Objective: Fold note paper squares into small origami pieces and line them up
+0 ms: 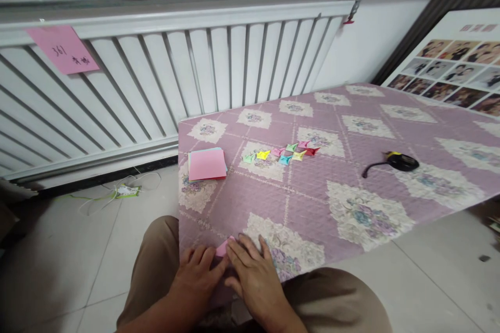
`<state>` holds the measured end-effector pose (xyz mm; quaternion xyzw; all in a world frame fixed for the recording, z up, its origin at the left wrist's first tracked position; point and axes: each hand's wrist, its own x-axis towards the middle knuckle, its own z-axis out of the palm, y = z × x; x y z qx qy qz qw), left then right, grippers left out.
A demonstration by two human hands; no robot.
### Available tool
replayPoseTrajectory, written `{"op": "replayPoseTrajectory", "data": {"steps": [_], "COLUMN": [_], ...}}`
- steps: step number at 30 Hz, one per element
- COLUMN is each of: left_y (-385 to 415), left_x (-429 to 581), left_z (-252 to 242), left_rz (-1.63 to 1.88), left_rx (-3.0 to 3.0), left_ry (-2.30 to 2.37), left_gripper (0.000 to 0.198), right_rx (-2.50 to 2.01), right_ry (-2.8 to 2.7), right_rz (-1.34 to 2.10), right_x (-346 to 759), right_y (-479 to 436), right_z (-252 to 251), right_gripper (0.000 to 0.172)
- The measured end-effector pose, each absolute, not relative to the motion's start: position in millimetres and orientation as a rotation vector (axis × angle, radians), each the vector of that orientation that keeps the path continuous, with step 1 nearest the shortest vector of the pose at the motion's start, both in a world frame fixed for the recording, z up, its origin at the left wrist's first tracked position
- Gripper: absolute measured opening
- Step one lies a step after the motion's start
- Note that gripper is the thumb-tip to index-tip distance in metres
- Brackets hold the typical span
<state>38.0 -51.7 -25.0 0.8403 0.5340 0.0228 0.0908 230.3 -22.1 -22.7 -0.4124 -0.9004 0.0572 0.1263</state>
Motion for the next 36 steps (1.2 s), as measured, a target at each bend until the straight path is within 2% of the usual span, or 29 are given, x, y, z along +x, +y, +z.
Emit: {"op": "replayPoseTrajectory", "data": {"steps": [10,12,16,18,24,29,32,36], "left_y": [-51.5,-50.3,-47.4,-46.1,-39.6,-32.6,-29.0,-23.1], "left_x": [35.5,34.9,33.9,33.1,29.1,28.3,27.7,25.4], "left_z": [-25.5,-25.6,-22.3,-18.3,-7.5,-8.0,-9.1,-10.6], "left_rz": [0.078,0.066,0.025,0.011,0.089,0.229,0.321,0.429], "left_rx": [2.511,2.514,2.499,2.487,2.417,2.369,2.318,2.233], "left_ry": [1.577,1.561,1.541,1.535,1.572,1.597,1.583,1.562], "left_gripper": [0.041,0.045,0.048,0.047,0.044,0.039,0.031,0.026], "right_rx": [-1.401,-1.411,-1.373,-1.379,-1.422,-1.486,-1.447,-1.364], "right_ry": [-2.535,-2.437,-2.306,-2.296,-2.287,-2.386,-2.445,-2.460], "right_rz": [0.316,0.324,0.338,0.342,0.352,0.215,0.165,0.300], "right_x": [235.3,239.0,241.6,239.3,231.1,218.9,211.9,210.1], "right_y": [-15.2,-15.4,-19.3,-21.3,-18.2,-12.6,-8.9,-3.9], "right_z": [-32.0,-32.2,-30.2,-29.5,-23.3,-6.1,-3.2,-5.8], "right_gripper": [0.079,0.074,0.039,0.027,0.024,0.010,0.012,0.020]}}
